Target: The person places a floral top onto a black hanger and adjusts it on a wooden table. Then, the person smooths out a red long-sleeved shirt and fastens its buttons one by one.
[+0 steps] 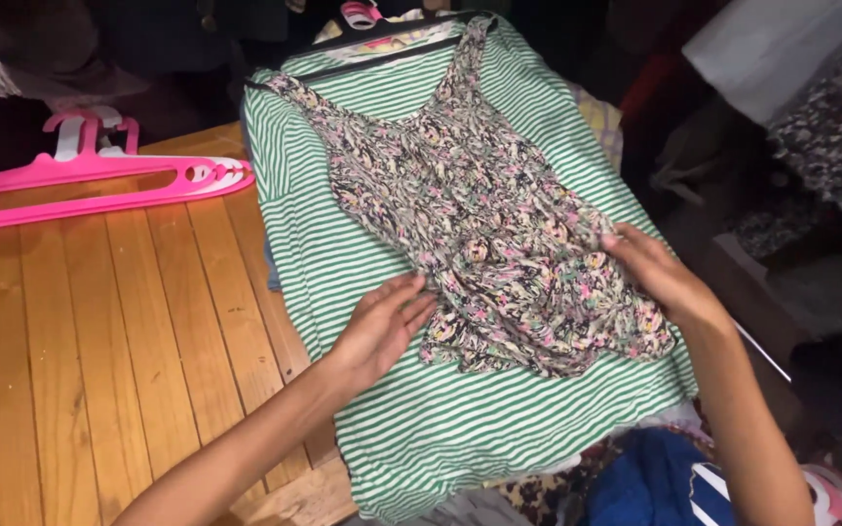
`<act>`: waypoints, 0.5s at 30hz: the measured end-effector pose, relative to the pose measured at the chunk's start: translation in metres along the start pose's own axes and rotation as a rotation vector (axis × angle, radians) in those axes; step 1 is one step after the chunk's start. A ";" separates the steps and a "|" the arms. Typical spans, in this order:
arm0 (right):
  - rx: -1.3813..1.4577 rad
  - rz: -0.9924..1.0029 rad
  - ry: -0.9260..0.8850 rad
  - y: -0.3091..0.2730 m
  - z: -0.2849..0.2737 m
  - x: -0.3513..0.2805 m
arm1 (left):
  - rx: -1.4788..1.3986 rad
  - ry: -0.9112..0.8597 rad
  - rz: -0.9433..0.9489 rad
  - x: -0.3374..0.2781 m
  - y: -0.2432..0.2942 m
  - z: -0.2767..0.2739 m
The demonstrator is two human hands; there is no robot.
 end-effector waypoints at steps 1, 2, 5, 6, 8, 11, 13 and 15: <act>-0.002 0.000 0.003 0.016 -0.007 0.014 | -0.002 -0.003 -0.001 0.009 -0.004 -0.007; -0.056 -0.096 -0.052 0.022 -0.008 0.028 | -0.012 -0.008 -0.018 0.018 -0.010 -0.014; -0.097 -0.228 -0.114 0.004 -0.003 0.029 | 0.072 0.007 -0.022 0.016 -0.002 -0.021; -0.077 -0.267 -0.122 -0.010 0.002 0.023 | 0.172 0.029 -0.006 0.010 0.008 -0.023; -0.034 -0.098 -0.061 -0.029 -0.005 0.008 | 0.188 0.026 -0.018 -0.010 0.029 -0.003; 0.253 -0.056 -0.097 -0.043 -0.007 0.001 | 0.091 0.036 -0.033 -0.030 0.047 0.020; 0.495 -0.174 -0.193 -0.040 -0.009 0.008 | -0.023 0.054 -0.045 -0.035 0.047 0.023; 0.652 -0.221 -0.262 -0.019 -0.016 0.025 | -0.090 0.097 -0.124 -0.034 0.035 0.016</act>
Point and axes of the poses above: each hand's wrist, its own x-axis towards the middle knuckle, its own z-axis out of the palm, y = z × x, the point moved 9 cm from there along x, towards the middle knuckle, and after that the axes turned 4 degrees about -y, right-handed, at the moved point
